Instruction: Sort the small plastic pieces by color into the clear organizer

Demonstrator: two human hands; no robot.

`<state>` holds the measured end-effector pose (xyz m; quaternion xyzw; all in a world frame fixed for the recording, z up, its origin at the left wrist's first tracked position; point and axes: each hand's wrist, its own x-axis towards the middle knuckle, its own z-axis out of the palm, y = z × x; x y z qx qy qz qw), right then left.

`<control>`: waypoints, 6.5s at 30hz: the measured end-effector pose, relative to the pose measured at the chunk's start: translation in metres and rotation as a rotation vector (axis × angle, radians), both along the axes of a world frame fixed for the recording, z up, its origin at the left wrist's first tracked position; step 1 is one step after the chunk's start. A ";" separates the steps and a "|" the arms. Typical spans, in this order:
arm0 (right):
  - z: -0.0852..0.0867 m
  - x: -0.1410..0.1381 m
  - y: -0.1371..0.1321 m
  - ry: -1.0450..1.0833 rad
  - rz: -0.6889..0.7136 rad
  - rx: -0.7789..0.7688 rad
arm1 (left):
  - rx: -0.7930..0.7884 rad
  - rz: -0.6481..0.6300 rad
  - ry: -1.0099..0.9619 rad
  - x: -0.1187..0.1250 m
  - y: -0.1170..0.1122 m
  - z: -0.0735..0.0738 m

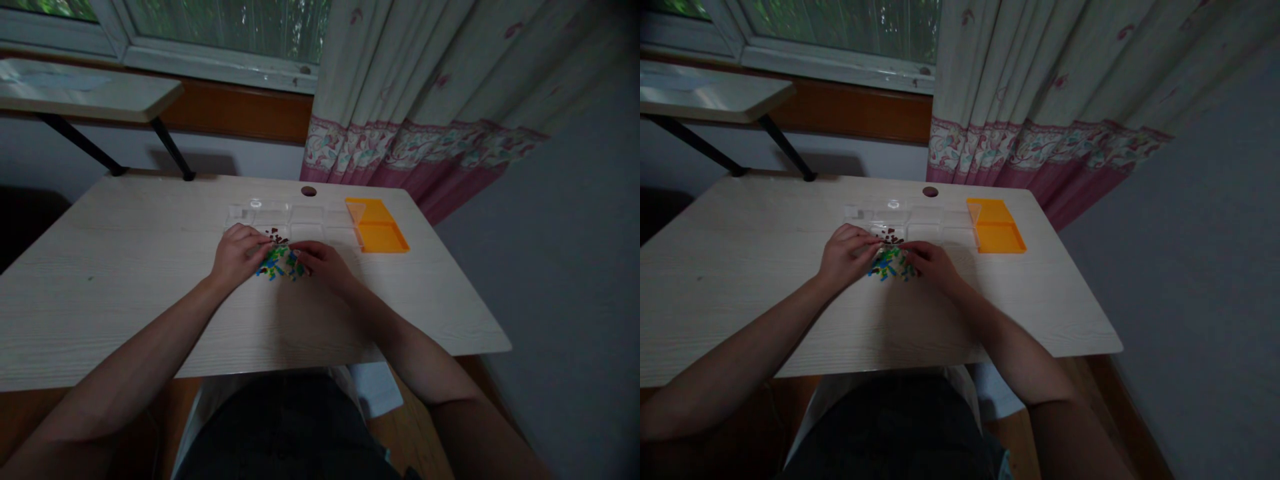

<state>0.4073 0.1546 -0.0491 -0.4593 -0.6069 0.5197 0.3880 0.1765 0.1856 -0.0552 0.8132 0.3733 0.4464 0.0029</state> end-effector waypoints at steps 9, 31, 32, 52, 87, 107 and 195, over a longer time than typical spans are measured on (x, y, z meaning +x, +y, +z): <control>0.012 0.018 0.007 -0.244 -0.285 0.227 | -0.096 0.187 -0.072 -0.011 0.014 -0.011; 0.021 0.039 0.011 -1.084 0.072 0.400 | -0.104 0.216 -0.017 -0.015 0.019 -0.018; 0.022 0.038 0.011 -1.088 0.069 0.402 | -0.102 0.216 -0.016 -0.014 0.019 -0.018; 0.019 0.030 0.008 -1.079 0.043 0.404 | -0.111 0.227 -0.024 -0.013 0.020 -0.020; 0.009 -0.004 -0.004 0.171 -0.015 -0.202 | -0.001 -0.132 0.131 0.015 -0.024 0.008; 0.008 -0.015 -0.013 0.384 -0.006 -0.305 | 0.048 -0.158 0.070 0.016 -0.027 0.015; 0.006 0.022 0.005 -1.171 -0.065 0.516 | -0.220 0.260 -0.133 -0.012 0.017 -0.012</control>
